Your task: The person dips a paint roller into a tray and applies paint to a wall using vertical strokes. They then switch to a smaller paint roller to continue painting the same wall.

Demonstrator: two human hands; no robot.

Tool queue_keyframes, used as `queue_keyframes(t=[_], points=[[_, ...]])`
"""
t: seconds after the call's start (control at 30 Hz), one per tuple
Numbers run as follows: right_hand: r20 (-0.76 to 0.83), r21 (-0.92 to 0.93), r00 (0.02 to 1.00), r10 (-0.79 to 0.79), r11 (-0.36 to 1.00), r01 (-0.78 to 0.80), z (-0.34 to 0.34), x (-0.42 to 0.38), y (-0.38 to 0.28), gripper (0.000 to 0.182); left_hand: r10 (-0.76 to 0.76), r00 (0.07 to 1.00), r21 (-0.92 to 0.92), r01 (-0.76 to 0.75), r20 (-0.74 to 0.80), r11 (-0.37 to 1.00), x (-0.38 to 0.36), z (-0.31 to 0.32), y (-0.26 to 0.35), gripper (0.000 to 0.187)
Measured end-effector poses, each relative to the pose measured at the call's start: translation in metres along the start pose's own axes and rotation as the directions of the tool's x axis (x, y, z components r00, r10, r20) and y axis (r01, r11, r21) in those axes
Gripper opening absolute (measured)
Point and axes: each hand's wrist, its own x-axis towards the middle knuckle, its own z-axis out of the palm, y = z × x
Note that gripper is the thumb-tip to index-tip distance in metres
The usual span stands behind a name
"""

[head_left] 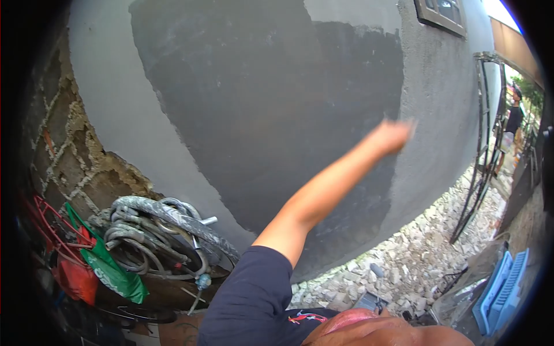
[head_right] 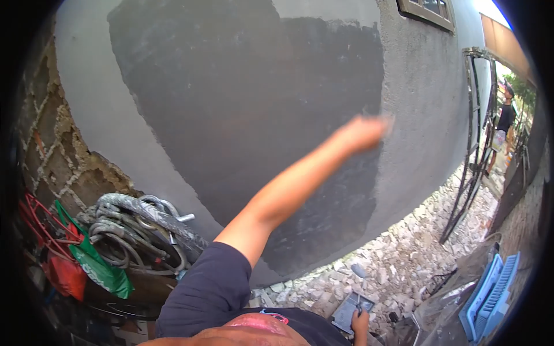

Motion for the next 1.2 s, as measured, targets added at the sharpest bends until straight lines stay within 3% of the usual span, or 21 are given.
queue_keyframes(t=[0.03,0.07,0.1,0.13,0.2,0.27,0.33,0.37,0.4,0.43,0.47,0.57,0.6,0.63,0.67,0.73,0.87,0.93,0.97,1.07,1.2], points=[[0.072,0.052,0.994,0.082,0.995,-0.085,-0.005,-0.005,-0.007,0.033,-0.036,0.882,0.354,-0.15,0.469,0.923,-0.027,0.042,0.019,0.021],[0.143,0.103,0.977,0.156,0.98,-0.171,-0.013,-0.004,-0.005,0.033,-0.041,0.836,0.241,-0.111,0.547,0.964,-0.058,0.085,0.026,0.02],[0.125,0.101,0.978,0.164,0.979,-0.177,-0.015,-0.002,0.009,0.033,-0.043,0.73,0.088,-0.023,0.682,0.996,-0.082,0.107,0.032,0.027],[0.108,0.074,0.987,0.118,0.989,-0.126,-0.009,-0.004,0.024,0.033,-0.038,0.835,0.014,0.036,0.549,0.999,-0.112,0.117,0.042,0.035],[0.106,0.013,0.994,0.036,0.999,-0.038,0.012,-0.019,0.052,0.035,-0.13,0.881,-0.178,0.233,0.455,0.956,-0.165,0.136,0.05,0.035],[0.137,0.017,0.983,0.118,0.992,-0.122,0.007,-0.039,0.057,0.037,-0.359,0.766,-0.254,0.549,0.533,0.796,-0.227,0.145,0.06,0.025],[0.103,0.033,0.978,0.18,0.982,-0.184,0.023,-0.043,0.075,0.04,-0.525,0.683,-0.214,0.69,0.508,0.691,-0.328,0.199,0.062,0.023],[0.066,-0.022,0.98,0.188,0.982,-0.187,0.037,-0.045,0.091,0.044,-0.563,0.618,-0.219,0.757,0.55,0.616,-0.382,0.214,0.066,0.026],[0.128,-0.021,0.974,0.185,0.983,-0.184,0.039,-0.041,0.103,0.044,-0.566,0.591,-0.26,0.788,0.575,0.558,-0.439,0.232,0.063,0.028],[0.19,-0.017,0.963,0.193,0.981,-0.193,0.036,-0.037,0.109,0.045,-0.62,0.415,-0.208,0.901,0.666,0.38,-0.467,0.211,0.075,0.024],[0.203,-0.028,0.963,0.179,0.984,-0.177,0.024,-0.035,0.096,0.045,-0.668,0.35,-0.167,0.931,0.656,0.324,-0.503,0.202,0.084,0.02],[0.047,-0.049,0.996,0.074,0.996,-0.072,0.011,-0.026,0.074,0.051,-0.737,0.292,-0.11,0.952,0.61,0.287,-0.616,0.183,0.106,0.012],[0.069,-0.013,0.994,0.085,0.996,-0.084,-0.004,-0.02,0.056,0.05,-0.723,0.416,-0.303,0.907,0.552,0.292,-0.674,0.189,0.109,0.02],[0.085,-0.031,0.993,0.083,0.996,-0.081,-0.004,-0.016,0.059,0.05,-0.767,0.264,-0.082,0.96,0.585,0.267,-0.695,0.172,0.121,0.024],[0.106,-0.035,0.986,0.13,0.991,-0.127,-0.009,-0.01,0.053,0.05,-0.773,0.085,0.062,0.985,0.629,0.159,-0.713,0.154,0.132,0.022],[0.026,0.019,0.996,0.09,0.996,-0.09,-0.012,-0.005,0.045,0.045,-0.754,-0.089,0.003,0.993,0.65,-0.114,-0.74,0.12,0.16,0.019],[0.024,0.072,0.985,0.169,0.983,-0.171,-0.026,0.011,0.02,0.039,-0.73,-0.129,0.11,0.991,0.672,-0.074,-0.844,0.1,0.197,0.018],[0.03,0.165,0.961,0.276,0.947,-0.277,-0.026,0.017,0.012,0.039,-0.662,-0.341,0.043,0.905,0.667,-0.423,-0.864,0.082,0.213,0.02],[0.04,0.183,0.956,0.289,0.939,-0.291,-0.029,0.02,0.007,0.039,-0.648,-0.388,0.025,0.868,0.655,-0.495,-0.864,0.076,0.219,0.025],[0.054,0.277,0.931,0.362,0.89,-0.362,-0.029,0.031,-0.005,0.038,-0.649,-0.484,0.082,0.833,0.588,-0.547,-0.838,0.065,0.218,0.031],[0.014,0.325,0.909,0.417,0.857,-0.399,-0.023,0.052,-0.008,0.038,-0.676,-0.43,-0.062,0.816,0.598,-0.574,-0.86,0.083,0.2,0.036]])
